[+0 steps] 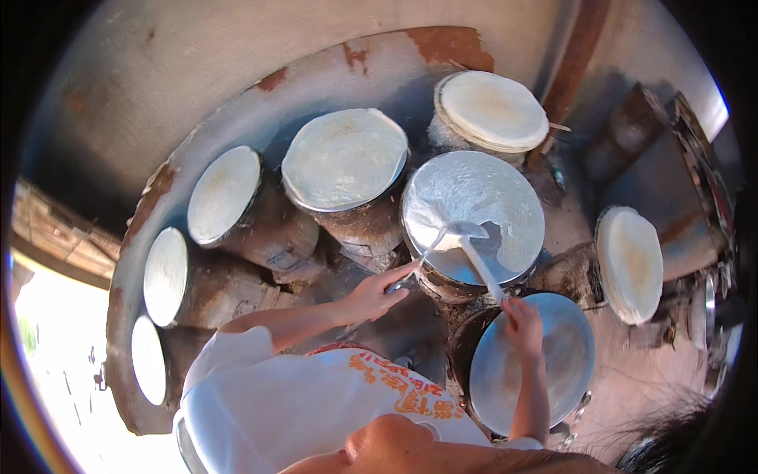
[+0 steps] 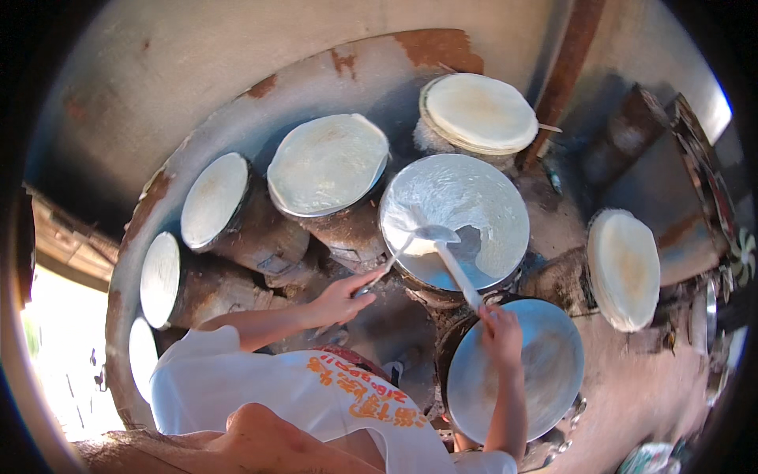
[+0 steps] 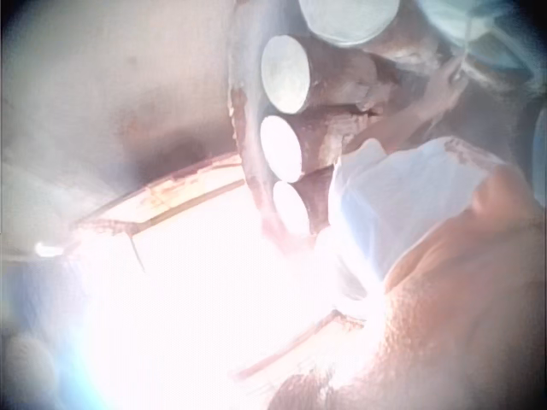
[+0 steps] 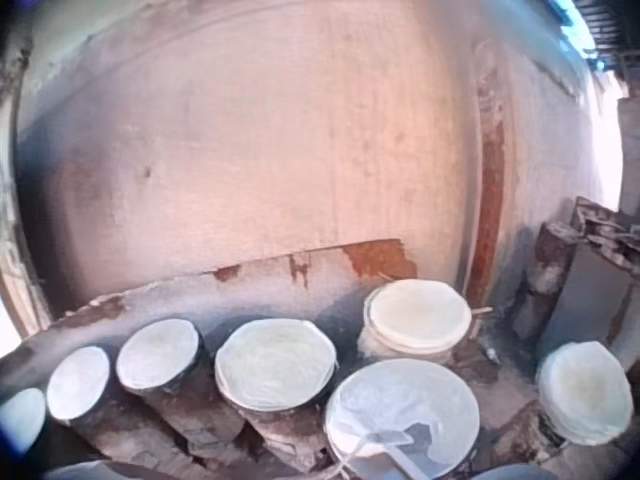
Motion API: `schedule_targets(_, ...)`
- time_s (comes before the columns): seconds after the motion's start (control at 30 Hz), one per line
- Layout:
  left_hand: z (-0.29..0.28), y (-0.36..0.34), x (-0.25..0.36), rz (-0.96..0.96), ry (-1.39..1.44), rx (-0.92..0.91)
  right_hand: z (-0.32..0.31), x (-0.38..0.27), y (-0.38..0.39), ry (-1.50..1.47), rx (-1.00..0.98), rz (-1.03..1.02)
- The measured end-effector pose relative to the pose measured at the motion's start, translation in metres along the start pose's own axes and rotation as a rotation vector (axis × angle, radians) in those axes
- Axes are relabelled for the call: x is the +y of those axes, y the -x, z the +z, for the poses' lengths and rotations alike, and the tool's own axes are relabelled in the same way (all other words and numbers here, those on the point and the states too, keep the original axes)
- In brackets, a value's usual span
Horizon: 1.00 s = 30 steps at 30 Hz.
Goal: The person prepares thin flatbreads on a series of heated drums. They spread batter using a ladle, flip the cooked breads using a thin stick, and stack them to the side.
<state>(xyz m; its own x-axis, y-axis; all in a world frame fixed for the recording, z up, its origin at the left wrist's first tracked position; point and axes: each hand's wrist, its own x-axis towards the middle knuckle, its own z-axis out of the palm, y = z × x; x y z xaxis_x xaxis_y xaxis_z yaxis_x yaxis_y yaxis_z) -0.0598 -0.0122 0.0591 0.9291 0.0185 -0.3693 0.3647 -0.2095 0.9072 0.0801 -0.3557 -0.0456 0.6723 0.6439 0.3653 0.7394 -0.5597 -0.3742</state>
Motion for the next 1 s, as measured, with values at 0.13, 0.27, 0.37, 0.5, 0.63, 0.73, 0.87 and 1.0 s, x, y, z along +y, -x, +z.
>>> schedule_targets(0.13, -0.060, 0.019, 0.000, 0.388, -0.022, 0.124, 0.031, -0.151, -0.011, -1.200, 0.141, 0.876)
schedule_targets(0.27, -0.090, 0.020, 0.030, 0.433, 0.330, 0.070, 0.181, -0.227, -0.151, -1.573, 0.294, 0.727)
schedule_targets(0.37, -0.123, 0.033, 0.014, 0.443, 0.406, 0.132, 0.242, -0.256, -0.192, -1.528, 0.559, 0.865)
schedule_targets(0.5, -0.148, 0.055, 0.007, 0.395, 0.471, 0.000, 0.245, -0.289, -0.133, -1.579, 0.764, 1.027)
schedule_targets(0.63, -0.161, 0.064, -0.002, 0.418, 0.510, -0.065, 0.225, -0.303, -0.108, -1.511, 0.905, 1.066)
schedule_targets(0.73, -0.161, 0.066, -0.008, 0.447, 0.499, -0.088, 0.200, -0.286, -0.127, -1.376, 0.970, 1.099)
schedule_targets(0.87, -0.163, 0.071, -0.014, 0.337, 0.401, -0.103, 0.228, -0.296, -0.170, -1.255, 0.646, 0.910)
schedule_targets(1.0, -0.164, 0.070, -0.013, 0.365, 0.412, -0.094, 0.205, -0.308, -0.104, -1.502, 0.652, 1.204)
